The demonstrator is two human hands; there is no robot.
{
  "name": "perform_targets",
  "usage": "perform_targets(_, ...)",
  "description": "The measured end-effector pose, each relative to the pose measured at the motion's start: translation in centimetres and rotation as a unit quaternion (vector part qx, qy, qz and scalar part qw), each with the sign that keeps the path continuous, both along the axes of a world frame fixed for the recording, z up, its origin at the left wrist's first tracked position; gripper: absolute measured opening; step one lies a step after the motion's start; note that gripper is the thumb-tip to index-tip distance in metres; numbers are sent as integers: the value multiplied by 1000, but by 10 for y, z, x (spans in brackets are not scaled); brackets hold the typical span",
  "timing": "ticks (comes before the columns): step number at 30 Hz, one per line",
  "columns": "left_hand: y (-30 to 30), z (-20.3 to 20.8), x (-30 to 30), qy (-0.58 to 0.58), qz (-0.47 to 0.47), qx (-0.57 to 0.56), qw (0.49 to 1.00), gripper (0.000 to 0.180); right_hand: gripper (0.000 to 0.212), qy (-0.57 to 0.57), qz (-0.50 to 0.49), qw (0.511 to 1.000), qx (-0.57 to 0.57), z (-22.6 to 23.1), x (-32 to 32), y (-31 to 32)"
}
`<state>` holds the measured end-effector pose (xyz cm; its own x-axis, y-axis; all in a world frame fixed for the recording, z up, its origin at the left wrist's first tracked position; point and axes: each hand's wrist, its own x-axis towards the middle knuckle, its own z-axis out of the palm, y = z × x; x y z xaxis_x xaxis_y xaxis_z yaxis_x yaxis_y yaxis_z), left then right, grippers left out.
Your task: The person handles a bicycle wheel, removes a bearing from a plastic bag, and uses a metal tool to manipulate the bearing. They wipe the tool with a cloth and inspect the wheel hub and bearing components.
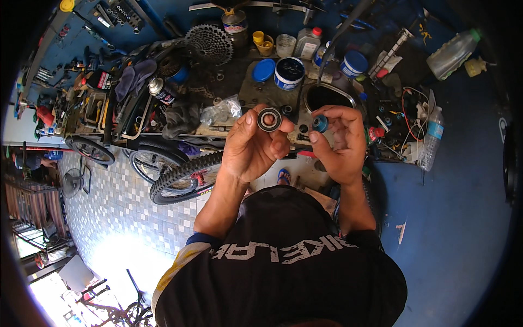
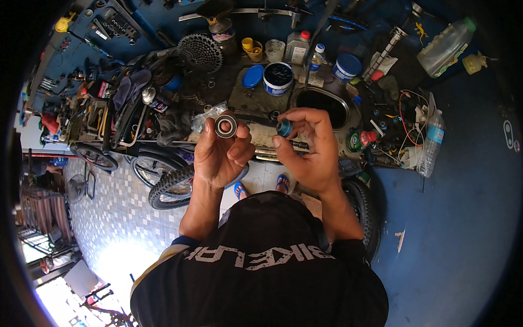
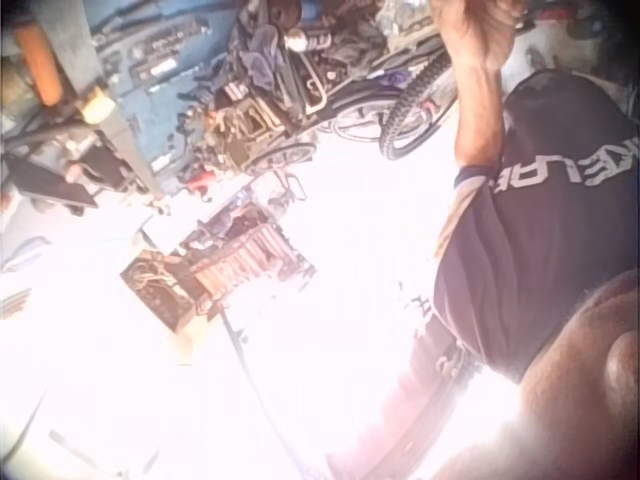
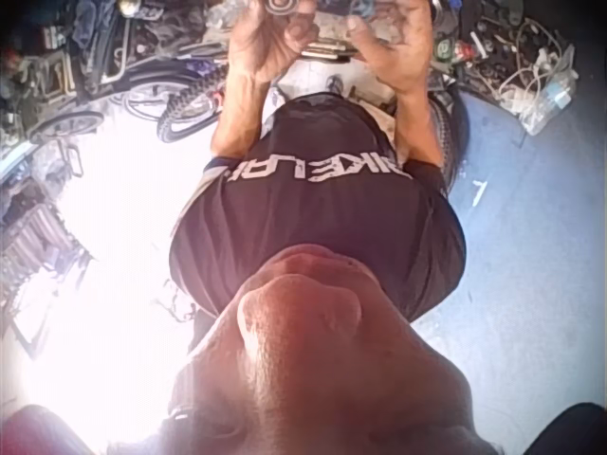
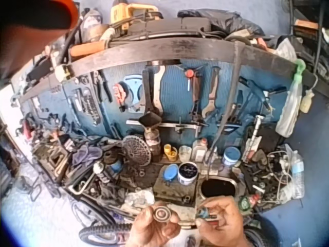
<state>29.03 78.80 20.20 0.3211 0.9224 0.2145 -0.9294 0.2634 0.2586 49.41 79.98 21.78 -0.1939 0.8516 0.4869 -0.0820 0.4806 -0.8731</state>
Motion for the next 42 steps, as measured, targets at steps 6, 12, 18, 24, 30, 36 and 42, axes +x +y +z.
perform_targets(6, -6, 4, 6, 48, 5, -1, 999, 33, 45, 238, 159, 903, -321, 23, 5, 0)
perform_targets(12, -7, -1, 12, 151, 38, 50, 986, 29, 27, 40, 88, 978, -185, 33, -9, 16)
perform_targets(18, -6, 2, 10, 198, 90, 81, 973, 27, 18, -109, 46, 990, -76, 55, -21, 20)
perform_targets(24, -11, 11, 12, 156, 116, 35, 980, 30, 18, -60, 81, 989, -108, 51, -27, 26)
perform_targets(30, -14, 26, 11, 121, 84, 1, 989, 34, 15, -53, 97, 990, -91, 65, -30, 23)
perform_targets(36, -14, 32, 12, 75, 65, -10, 995, 39, 17, -28, 118, 985, -126, 75, -30, 23)
perform_targets(42, -17, 35, 14, 62, 61, -23, 996, 39, 18, -25, 125, 984, -124, 74, -29, 22)
